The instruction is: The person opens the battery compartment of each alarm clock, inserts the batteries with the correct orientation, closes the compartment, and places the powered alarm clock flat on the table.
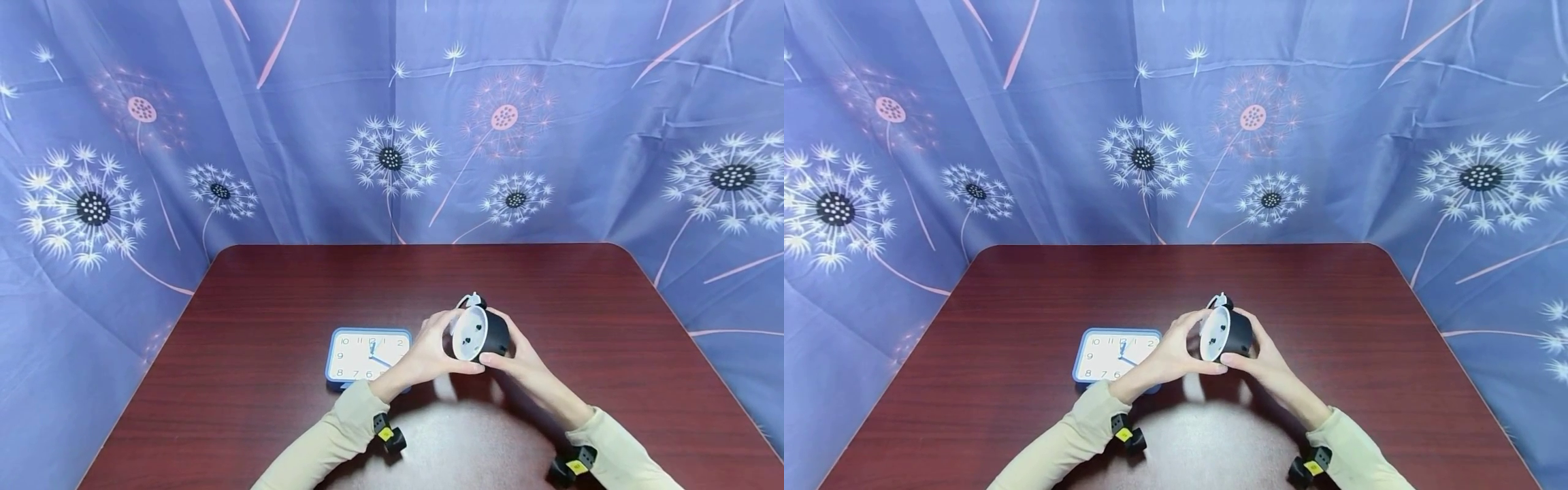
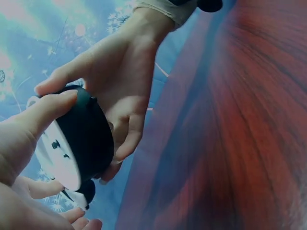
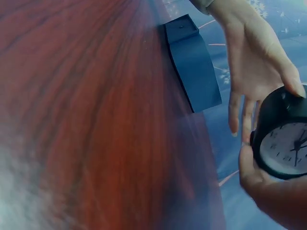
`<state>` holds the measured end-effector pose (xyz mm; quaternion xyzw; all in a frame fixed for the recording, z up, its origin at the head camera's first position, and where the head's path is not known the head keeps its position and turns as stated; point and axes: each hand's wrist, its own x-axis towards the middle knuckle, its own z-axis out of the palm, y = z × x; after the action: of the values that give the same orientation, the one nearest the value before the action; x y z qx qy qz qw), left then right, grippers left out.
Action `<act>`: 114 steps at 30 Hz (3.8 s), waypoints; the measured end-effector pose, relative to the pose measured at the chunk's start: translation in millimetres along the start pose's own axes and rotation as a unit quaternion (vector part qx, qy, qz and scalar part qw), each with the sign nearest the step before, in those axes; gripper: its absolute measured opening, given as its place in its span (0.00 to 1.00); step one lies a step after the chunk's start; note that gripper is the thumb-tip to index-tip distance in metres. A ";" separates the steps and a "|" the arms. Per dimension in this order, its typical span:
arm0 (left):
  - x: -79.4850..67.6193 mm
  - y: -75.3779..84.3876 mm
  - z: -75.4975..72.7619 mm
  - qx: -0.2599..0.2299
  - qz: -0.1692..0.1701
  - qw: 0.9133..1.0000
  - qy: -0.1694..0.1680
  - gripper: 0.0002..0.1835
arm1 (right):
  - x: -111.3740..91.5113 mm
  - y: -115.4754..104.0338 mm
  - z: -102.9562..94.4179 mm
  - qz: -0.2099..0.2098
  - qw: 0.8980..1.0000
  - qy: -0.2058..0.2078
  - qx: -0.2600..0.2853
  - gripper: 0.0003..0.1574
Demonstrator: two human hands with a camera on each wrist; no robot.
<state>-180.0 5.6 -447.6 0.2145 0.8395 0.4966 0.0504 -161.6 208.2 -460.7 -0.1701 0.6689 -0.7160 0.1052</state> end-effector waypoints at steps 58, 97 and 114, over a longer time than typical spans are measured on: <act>-1.2 -3.8 8.8 0.173 0.091 0.978 0.078 0.53 | -8.7 -30.3 21.6 -0.100 0.886 0.128 -0.434 0.56; 0.6 -7.5 3.9 0.091 0.094 0.991 0.030 0.49 | -1.4 -20.4 3.5 -0.058 0.930 0.062 -0.358 0.53; 3.9 -7.5 -0.3 0.164 0.122 0.979 0.024 0.48 | -1.7 -21.1 2.4 -0.082 0.895 0.082 -0.430 0.56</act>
<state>-185.9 3.9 -453.4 0.3085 0.8782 0.3594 -0.0662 -157.5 208.3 -439.8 -0.1936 0.9016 -0.3756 -0.0922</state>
